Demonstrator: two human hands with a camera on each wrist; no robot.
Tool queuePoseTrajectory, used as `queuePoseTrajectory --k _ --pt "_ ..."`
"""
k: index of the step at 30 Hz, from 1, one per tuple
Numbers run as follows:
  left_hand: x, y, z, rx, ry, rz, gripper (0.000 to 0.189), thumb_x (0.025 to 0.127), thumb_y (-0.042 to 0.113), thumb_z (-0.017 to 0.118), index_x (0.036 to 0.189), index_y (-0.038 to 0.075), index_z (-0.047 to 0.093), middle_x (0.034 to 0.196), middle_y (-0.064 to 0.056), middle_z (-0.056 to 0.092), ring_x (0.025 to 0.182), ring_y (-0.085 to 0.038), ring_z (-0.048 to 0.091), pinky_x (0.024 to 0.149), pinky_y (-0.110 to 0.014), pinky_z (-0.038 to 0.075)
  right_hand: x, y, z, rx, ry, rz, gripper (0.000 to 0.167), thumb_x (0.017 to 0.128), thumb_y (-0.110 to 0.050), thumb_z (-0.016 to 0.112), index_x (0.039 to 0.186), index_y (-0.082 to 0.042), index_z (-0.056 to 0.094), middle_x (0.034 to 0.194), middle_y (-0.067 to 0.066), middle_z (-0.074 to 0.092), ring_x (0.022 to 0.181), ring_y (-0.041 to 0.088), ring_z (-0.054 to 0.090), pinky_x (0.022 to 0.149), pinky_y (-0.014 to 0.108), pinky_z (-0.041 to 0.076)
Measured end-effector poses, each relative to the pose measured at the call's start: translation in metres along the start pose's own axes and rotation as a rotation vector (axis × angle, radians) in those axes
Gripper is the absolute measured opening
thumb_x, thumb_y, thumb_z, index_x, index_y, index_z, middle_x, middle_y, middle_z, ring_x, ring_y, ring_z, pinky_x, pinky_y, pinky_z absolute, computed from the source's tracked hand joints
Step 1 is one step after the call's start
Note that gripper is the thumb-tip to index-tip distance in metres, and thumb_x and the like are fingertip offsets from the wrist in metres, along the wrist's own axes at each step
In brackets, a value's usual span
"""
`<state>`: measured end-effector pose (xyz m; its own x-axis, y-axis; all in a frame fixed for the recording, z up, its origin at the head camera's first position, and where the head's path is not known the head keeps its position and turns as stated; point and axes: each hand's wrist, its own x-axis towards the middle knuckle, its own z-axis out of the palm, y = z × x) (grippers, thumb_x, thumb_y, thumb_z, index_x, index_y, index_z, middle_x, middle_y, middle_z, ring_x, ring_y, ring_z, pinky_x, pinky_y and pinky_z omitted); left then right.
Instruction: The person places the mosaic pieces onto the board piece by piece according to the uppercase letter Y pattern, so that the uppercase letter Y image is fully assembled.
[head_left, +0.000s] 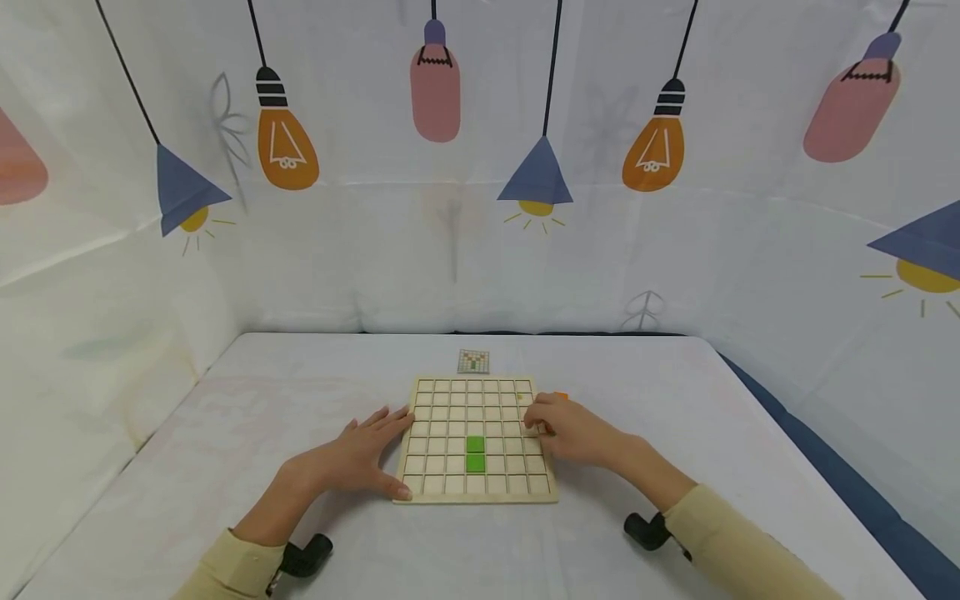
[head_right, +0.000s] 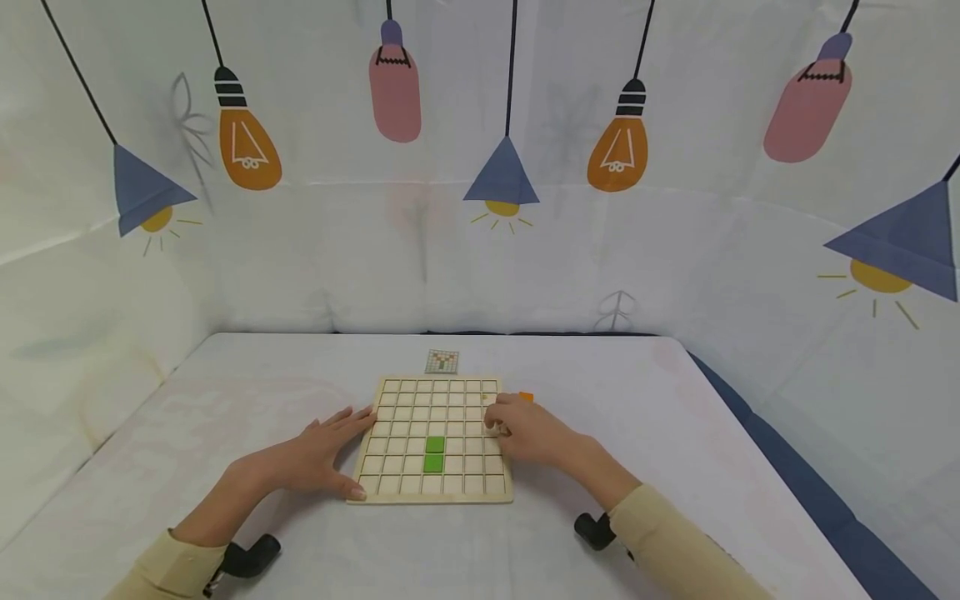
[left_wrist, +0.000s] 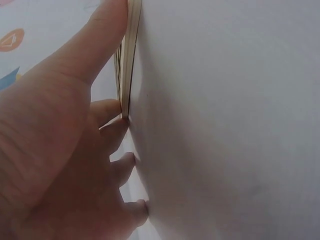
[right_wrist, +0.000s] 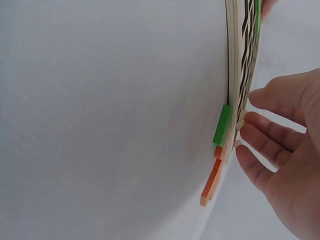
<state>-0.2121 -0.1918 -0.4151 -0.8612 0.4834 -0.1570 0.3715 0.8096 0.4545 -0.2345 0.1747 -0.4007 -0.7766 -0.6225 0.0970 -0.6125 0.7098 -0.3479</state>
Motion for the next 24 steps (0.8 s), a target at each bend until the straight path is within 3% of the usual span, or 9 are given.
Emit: queuePoseTrajectory --k 12,24 --pt "0.0 -0.001 0.0 0.001 0.003 0.001 0.12 0.066 0.064 0.082 0.158 0.014 0.026 0.167 -0.006 0.021 0.155 -0.038 0.012 0.117 -0.072 0.009 -0.008 0.009 -0.002 -0.052 0.009 0.047 0.024 0.084 0.002 0.066 0.102 -0.013 0.071 0.095 -0.006 0.057 0.086 0.009 0.048 0.076 0.025 0.046" --pt "0.001 -0.002 0.001 0.01 0.001 -0.002 0.12 0.065 0.065 0.082 0.158 0.013 0.027 0.167 -0.007 0.022 0.154 -0.039 0.013 0.117 -0.072 0.01 -0.014 0.015 -0.004 -0.038 -0.022 0.027 0.023 0.081 0.004 0.066 0.098 -0.012 0.07 0.098 -0.003 0.06 0.09 0.01 0.052 0.082 0.03 0.051"
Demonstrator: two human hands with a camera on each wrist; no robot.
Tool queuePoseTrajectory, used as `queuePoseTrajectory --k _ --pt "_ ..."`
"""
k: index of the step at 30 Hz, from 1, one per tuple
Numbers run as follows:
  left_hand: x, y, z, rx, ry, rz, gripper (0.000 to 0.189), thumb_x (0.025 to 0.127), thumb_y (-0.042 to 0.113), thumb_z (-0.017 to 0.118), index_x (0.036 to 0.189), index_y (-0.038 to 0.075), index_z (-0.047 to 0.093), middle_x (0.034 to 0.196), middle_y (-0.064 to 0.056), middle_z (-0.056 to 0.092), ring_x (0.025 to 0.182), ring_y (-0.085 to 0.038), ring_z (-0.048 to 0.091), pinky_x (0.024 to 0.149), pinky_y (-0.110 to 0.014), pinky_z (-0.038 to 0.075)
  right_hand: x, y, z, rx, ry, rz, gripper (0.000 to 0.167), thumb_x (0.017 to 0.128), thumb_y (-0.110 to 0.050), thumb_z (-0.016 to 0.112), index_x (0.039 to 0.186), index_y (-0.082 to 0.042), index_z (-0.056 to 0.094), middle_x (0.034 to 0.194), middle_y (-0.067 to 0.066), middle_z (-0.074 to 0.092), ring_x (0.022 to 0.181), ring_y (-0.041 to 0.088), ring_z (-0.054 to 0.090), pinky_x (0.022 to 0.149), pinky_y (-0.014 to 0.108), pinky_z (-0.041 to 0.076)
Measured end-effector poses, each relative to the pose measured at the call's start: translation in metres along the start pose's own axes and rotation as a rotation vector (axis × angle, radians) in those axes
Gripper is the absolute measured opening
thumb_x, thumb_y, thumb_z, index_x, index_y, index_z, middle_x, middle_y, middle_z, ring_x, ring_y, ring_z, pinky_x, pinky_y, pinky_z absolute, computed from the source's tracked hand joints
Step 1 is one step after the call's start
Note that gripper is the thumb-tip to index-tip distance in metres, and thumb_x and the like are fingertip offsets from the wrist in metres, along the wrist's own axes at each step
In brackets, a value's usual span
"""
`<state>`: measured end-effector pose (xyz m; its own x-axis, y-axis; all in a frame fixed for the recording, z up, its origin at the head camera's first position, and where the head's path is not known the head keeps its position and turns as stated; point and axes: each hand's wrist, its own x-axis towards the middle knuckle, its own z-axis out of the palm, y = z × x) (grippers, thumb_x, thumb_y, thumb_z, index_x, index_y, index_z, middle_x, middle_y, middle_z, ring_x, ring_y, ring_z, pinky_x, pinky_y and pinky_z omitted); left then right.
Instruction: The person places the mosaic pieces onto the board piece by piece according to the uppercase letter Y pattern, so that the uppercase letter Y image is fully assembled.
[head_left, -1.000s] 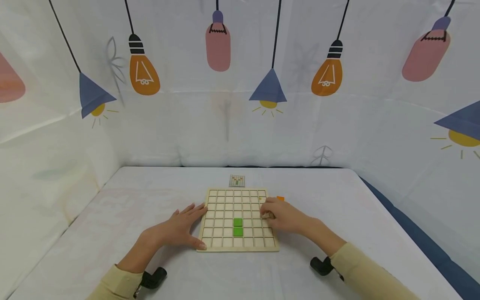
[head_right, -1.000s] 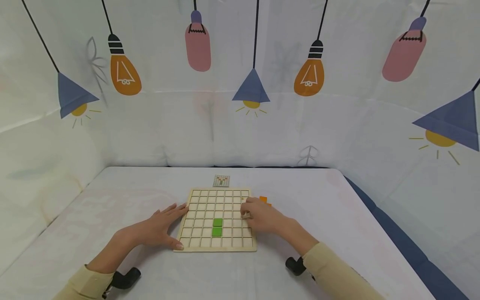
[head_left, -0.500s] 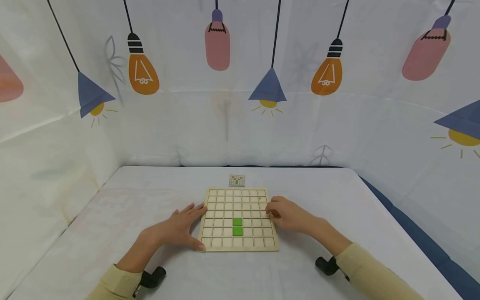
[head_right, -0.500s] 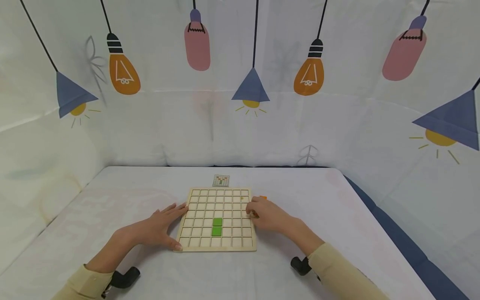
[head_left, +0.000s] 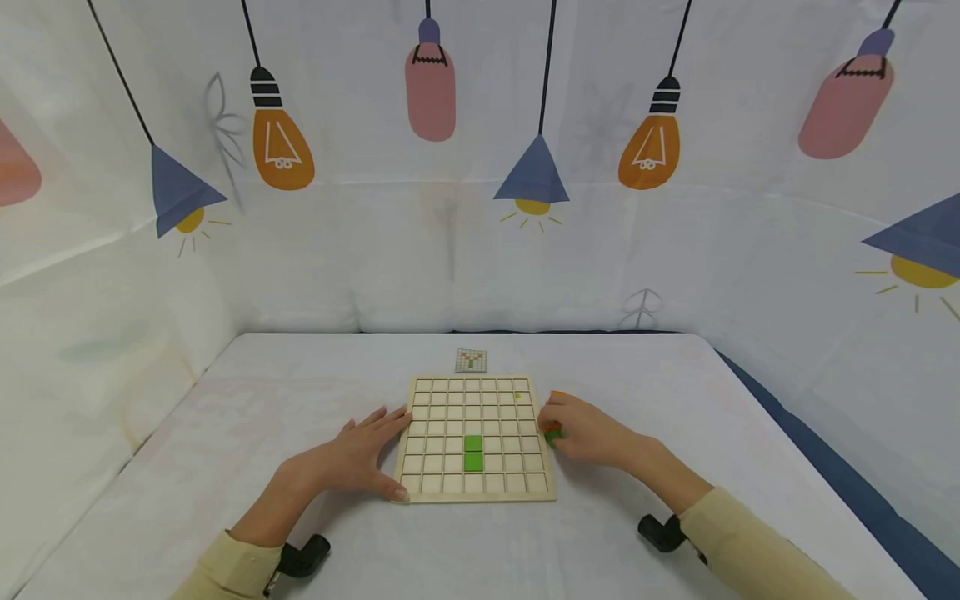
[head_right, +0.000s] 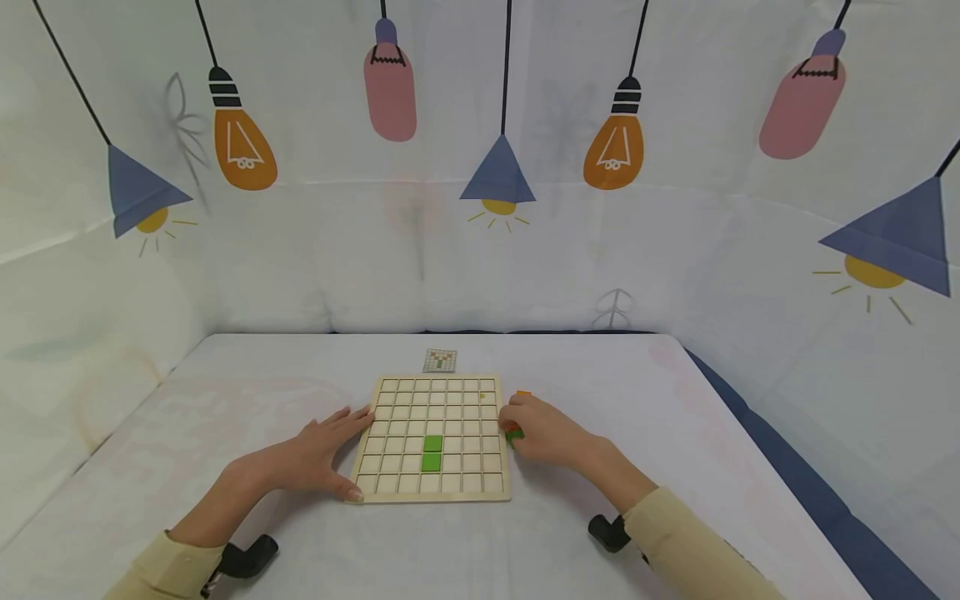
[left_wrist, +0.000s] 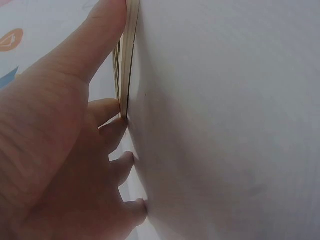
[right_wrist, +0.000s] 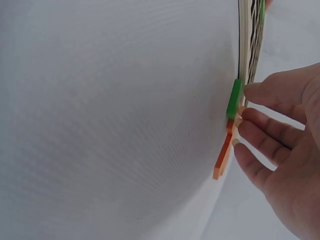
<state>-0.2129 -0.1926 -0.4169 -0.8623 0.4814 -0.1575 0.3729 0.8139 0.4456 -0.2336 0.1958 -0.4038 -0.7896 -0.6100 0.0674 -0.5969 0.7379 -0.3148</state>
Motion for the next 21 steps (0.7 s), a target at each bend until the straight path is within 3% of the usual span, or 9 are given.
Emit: queuePoseTrajectory --k 8,21 --pt "-0.0004 -0.0016 0.0004 0.001 0.004 0.016 0.119 0.066 0.064 0.082 0.158 0.013 0.026 0.167 -0.008 0.022 0.154 -0.04 0.013 0.116 -0.073 0.01 -0.0049 -0.0014 0.0007 -0.014 -0.014 0.007 0.021 0.083 0.0 0.068 0.098 -0.014 0.07 0.102 -0.004 0.063 0.097 0.012 0.057 0.091 0.037 0.052" --pt "-0.0017 0.0007 -0.001 -0.012 0.005 0.021 0.118 0.067 0.064 0.082 0.158 0.012 0.027 0.167 -0.008 0.022 0.154 -0.041 0.012 0.116 -0.073 0.01 -0.005 -0.0005 0.0037 -0.031 -0.021 0.066 0.026 0.083 0.003 0.068 0.099 -0.017 0.071 0.097 -0.007 0.062 0.09 0.008 0.051 0.084 0.032 0.051"
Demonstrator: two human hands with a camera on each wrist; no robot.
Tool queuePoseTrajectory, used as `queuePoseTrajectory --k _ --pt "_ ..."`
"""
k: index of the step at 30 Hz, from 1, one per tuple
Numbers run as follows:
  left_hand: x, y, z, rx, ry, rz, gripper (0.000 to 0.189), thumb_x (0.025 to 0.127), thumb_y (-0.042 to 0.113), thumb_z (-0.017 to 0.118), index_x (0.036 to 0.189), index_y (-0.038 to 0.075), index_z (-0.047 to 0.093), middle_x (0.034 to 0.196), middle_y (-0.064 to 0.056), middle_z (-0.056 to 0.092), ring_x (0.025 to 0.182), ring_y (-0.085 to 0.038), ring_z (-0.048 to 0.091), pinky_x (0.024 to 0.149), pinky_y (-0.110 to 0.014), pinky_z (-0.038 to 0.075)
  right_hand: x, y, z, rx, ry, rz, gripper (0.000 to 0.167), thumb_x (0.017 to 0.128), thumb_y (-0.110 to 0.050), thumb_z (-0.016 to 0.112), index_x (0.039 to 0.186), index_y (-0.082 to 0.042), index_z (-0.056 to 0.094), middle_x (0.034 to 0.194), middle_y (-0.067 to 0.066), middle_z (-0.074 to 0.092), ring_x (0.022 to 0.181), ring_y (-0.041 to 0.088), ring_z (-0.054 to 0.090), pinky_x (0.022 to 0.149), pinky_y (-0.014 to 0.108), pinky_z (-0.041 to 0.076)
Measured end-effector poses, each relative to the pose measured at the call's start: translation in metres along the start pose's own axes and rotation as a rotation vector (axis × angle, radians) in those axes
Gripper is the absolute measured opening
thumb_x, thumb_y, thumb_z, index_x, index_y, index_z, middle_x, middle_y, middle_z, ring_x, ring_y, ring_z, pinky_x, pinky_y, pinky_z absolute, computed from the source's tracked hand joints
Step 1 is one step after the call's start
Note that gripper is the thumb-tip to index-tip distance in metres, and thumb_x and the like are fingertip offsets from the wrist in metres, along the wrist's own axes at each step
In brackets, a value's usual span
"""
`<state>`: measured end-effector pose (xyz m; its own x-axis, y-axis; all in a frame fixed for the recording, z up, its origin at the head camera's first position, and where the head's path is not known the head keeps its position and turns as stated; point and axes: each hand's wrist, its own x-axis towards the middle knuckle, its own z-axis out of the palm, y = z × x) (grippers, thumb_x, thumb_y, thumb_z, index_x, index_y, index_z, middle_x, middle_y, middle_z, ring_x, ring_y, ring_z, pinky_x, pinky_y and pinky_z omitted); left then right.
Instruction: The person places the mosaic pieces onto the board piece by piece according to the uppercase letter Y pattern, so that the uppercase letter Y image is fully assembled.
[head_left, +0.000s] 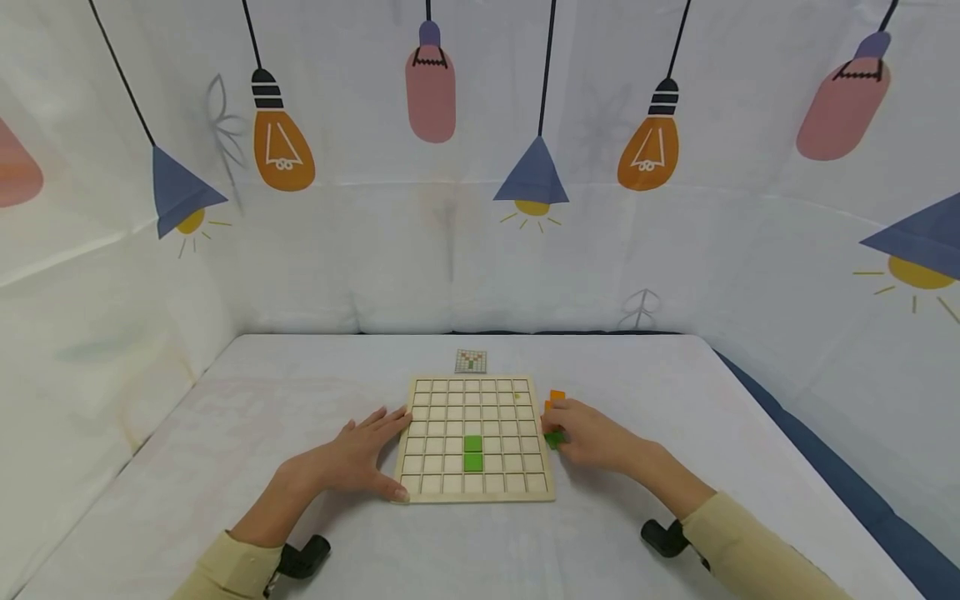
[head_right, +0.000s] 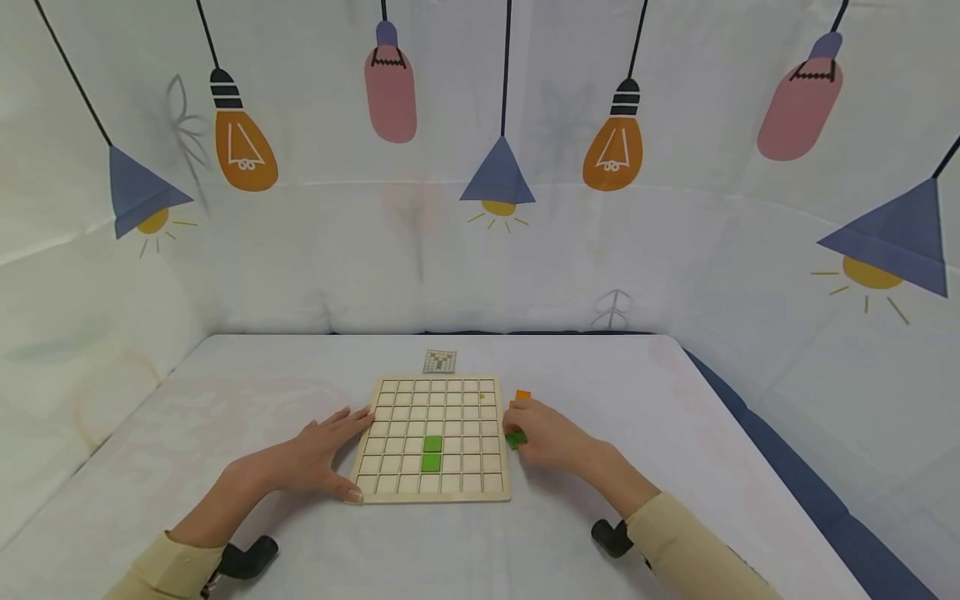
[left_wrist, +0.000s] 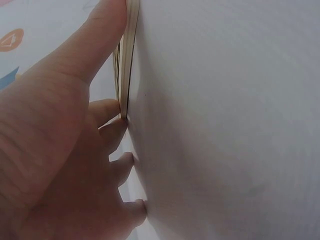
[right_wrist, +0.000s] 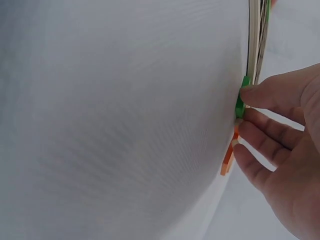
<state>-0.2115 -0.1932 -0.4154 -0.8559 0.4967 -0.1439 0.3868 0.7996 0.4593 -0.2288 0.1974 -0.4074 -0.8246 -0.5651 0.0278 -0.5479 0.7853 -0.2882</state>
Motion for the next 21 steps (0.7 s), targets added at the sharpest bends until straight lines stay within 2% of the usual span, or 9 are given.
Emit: queuePoseTrajectory --k 8,21 --pt "-0.0007 0.0002 -0.0002 0.006 -0.004 -0.002 0.118 0.068 0.064 0.081 0.158 0.012 0.027 0.167 -0.009 0.022 0.154 -0.041 0.013 0.116 -0.073 0.01 0.0017 0.0012 0.0005 -0.008 -0.017 0.027 0.028 0.082 0.004 0.068 0.101 -0.017 0.071 0.097 -0.008 0.061 0.091 0.009 0.051 0.086 0.033 0.05" --pt "0.0003 -0.0025 0.0011 0.011 -0.001 -0.002 0.118 0.068 0.065 0.08 0.158 0.013 0.027 0.167 -0.008 0.022 0.154 -0.04 0.012 0.116 -0.073 0.009 0.0038 -0.0018 -0.0016 -0.029 -0.039 0.048 0.032 0.077 0.004 0.069 0.1 -0.018 0.07 0.092 -0.007 0.056 0.086 0.011 0.046 0.077 0.03 0.044"
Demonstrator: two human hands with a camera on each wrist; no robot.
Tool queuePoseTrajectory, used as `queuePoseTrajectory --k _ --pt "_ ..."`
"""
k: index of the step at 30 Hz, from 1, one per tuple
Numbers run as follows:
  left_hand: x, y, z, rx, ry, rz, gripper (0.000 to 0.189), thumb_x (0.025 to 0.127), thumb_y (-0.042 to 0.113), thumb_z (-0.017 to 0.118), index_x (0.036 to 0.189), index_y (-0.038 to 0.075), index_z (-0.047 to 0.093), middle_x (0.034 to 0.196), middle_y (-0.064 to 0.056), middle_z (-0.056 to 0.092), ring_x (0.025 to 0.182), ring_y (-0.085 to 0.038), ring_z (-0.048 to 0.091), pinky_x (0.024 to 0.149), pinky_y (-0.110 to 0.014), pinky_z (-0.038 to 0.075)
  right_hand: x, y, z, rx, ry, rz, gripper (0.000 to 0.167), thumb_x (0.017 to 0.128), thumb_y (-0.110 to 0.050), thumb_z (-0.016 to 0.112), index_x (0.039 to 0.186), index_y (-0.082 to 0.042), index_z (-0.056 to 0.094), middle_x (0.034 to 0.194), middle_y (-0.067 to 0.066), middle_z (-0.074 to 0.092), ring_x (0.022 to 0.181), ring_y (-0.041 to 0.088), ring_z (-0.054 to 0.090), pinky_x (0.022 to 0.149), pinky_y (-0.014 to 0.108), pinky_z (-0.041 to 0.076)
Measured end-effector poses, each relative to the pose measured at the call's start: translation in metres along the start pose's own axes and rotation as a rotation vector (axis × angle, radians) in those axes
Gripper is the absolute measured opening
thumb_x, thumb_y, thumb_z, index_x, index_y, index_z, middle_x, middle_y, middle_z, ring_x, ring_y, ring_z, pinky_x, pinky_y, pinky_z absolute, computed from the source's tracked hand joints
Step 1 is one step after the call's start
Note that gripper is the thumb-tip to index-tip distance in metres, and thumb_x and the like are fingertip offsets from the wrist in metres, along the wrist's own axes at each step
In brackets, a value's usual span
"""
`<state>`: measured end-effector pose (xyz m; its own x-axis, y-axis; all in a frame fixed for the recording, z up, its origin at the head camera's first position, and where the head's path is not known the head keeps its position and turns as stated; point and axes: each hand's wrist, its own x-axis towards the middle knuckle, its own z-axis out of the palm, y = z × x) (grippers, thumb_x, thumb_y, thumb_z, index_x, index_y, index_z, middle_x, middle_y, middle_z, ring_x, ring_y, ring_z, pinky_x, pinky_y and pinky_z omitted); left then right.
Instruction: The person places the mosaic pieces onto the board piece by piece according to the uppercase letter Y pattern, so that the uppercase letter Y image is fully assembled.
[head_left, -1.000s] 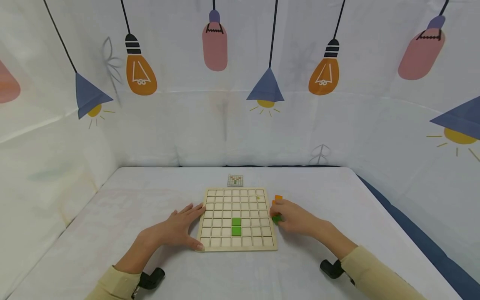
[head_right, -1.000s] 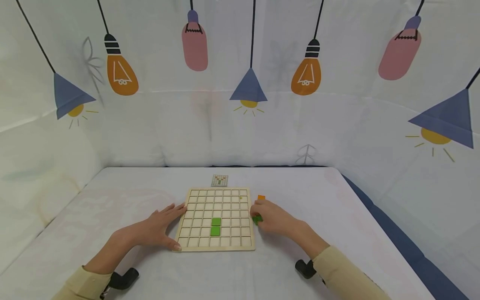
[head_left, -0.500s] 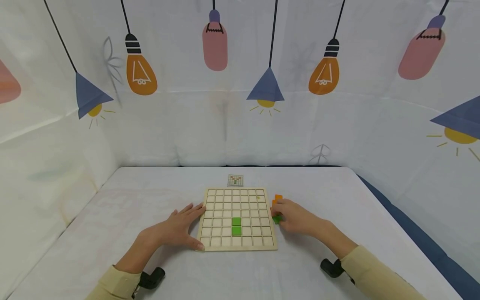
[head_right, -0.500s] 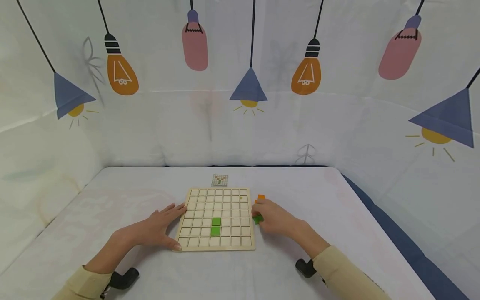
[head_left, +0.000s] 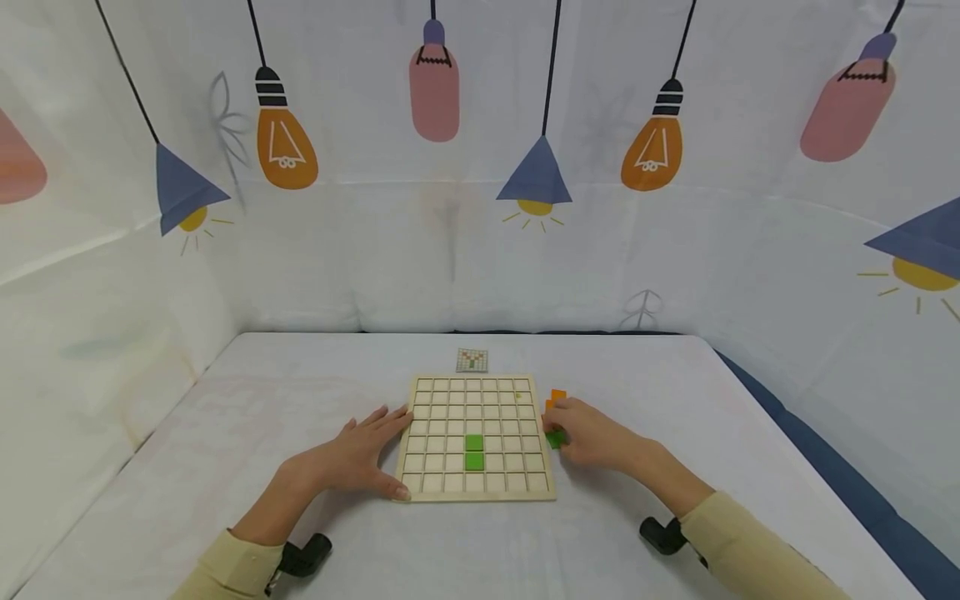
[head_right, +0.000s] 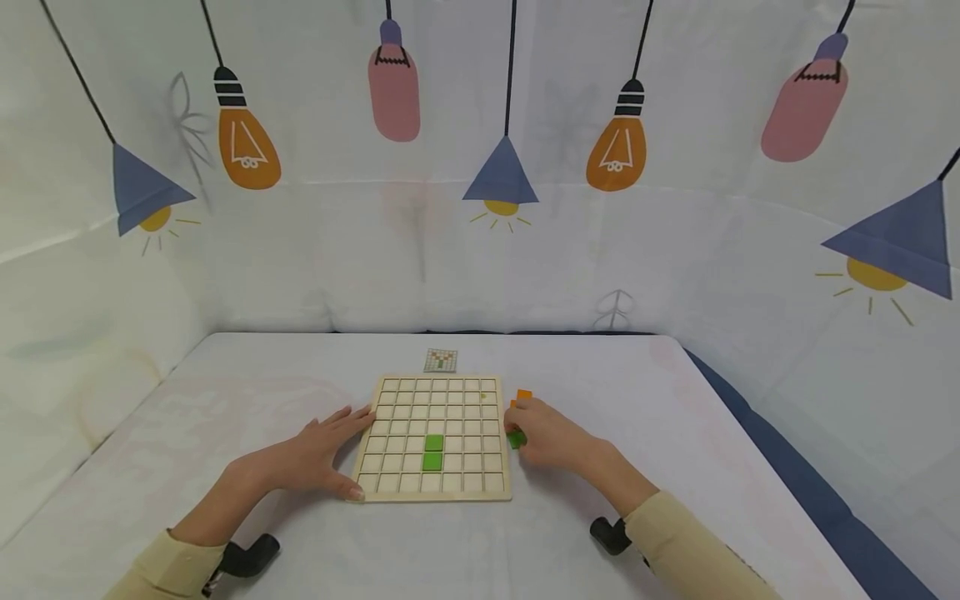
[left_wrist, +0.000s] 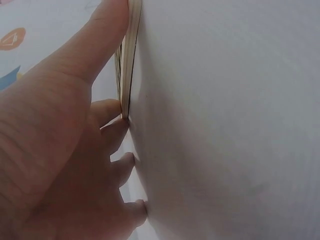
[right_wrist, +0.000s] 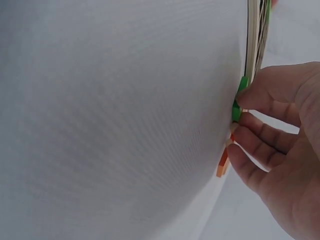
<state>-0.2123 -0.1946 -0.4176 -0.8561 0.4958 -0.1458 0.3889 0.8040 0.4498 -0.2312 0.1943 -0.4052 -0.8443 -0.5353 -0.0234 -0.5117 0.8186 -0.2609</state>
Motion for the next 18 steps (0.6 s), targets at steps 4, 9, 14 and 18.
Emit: queuePoseTrajectory --k 4,9,14,18 --pt "0.0004 0.0 0.0001 -0.001 0.004 0.001 0.118 0.068 0.065 0.08 0.158 0.012 0.026 0.167 -0.008 0.022 0.154 -0.04 0.012 0.116 -0.073 0.009 -0.0002 0.0001 0.0004 0.004 -0.008 0.011 0.032 0.076 0.004 0.069 0.098 -0.02 0.069 0.089 -0.006 0.054 0.085 0.012 0.045 0.074 0.028 0.04" --pt "-0.0001 0.0012 -0.0006 -0.007 0.001 -0.003 0.118 0.068 0.065 0.081 0.158 0.012 0.026 0.167 -0.008 0.022 0.155 -0.04 0.012 0.117 -0.073 0.009 -0.0004 0.0012 0.0007 0.006 0.002 -0.001 0.032 0.074 0.003 0.068 0.097 -0.02 0.067 0.088 -0.005 0.054 0.084 0.013 0.045 0.073 0.028 0.039" --pt "-0.0003 0.0018 -0.0008 -0.005 0.002 -0.004 0.118 0.067 0.064 0.081 0.158 0.013 0.026 0.167 -0.007 0.022 0.155 -0.04 0.012 0.117 -0.073 0.009 -0.0004 0.0017 0.0011 0.007 0.024 -0.013 0.031 0.073 0.002 0.067 0.096 -0.018 0.067 0.089 -0.006 0.054 0.085 0.013 0.045 0.073 0.028 0.039" --pt "0.0003 0.0017 0.0 0.0 0.002 -0.004 0.118 0.067 0.065 0.081 0.158 0.013 0.026 0.167 -0.007 0.021 0.155 -0.039 0.012 0.116 -0.073 0.009 -0.0005 0.0015 0.0011 0.011 0.037 -0.017 0.03 0.073 0.001 0.067 0.096 -0.018 0.066 0.091 -0.006 0.054 0.086 0.013 0.045 0.076 0.029 0.041"
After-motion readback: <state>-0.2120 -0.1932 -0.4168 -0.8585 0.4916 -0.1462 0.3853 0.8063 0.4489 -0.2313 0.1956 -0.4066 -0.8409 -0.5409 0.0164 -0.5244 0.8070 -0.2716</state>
